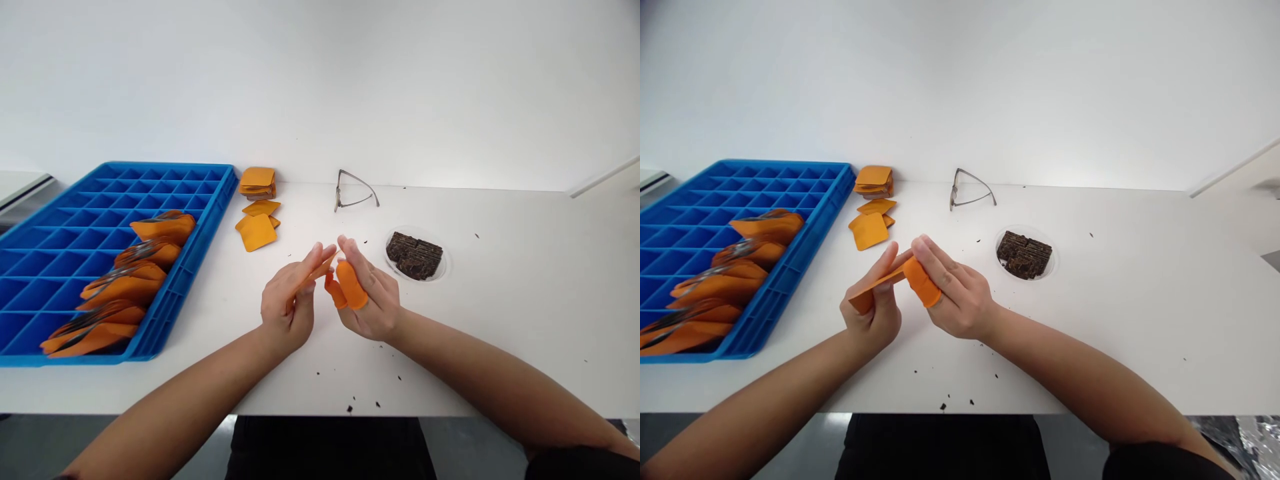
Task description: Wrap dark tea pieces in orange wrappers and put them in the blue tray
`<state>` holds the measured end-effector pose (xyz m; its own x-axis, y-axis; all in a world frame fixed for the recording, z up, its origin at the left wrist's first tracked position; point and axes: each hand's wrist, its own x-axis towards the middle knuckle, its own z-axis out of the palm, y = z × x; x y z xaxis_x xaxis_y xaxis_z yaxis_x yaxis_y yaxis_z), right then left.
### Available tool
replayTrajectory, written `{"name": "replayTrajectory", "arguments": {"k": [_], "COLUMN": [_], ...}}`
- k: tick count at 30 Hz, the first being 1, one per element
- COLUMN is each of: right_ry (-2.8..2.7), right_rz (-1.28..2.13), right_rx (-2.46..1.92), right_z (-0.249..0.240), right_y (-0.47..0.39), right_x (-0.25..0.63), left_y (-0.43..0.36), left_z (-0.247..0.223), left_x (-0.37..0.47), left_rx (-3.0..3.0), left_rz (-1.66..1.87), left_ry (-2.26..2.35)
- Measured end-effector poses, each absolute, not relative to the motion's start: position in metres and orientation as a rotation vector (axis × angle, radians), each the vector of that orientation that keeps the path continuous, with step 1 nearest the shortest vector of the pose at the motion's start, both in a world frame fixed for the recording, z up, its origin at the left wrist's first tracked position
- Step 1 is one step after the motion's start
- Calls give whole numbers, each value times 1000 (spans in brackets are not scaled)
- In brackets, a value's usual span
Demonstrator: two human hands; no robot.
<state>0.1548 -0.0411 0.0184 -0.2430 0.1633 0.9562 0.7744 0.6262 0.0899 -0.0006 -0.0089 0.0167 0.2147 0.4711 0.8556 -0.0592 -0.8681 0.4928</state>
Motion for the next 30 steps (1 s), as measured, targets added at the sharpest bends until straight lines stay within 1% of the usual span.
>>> {"name": "replayTrajectory", "arguments": {"k": [6,17,22,27,29,30], "right_ry": [-1771,-1683,-1664,-1672,-1718,-1747], "right_rz": [-598,-467,-472,-434,-346,-246], "right_rx": [-695,-704,-845,-1003,-1083,-1139], "right_z": [17,25,21,15,14,14], "right_y": [-41,-42,-40,-34,-33,-33], "right_x": [155,157,160,164,166,167], "left_y": [-7,-4,-6,-8,-4,-2], "left_z": [17,18,15,16,16,15], "left_x": [1,0,-4,-2,-1,-1], "left_rx": [2135,2198,2250,2189,2125,2109], "left_rz": [1719,1655,1565,1396,1386,1418], "left_ry": [315,393,545,731,759,754]}}
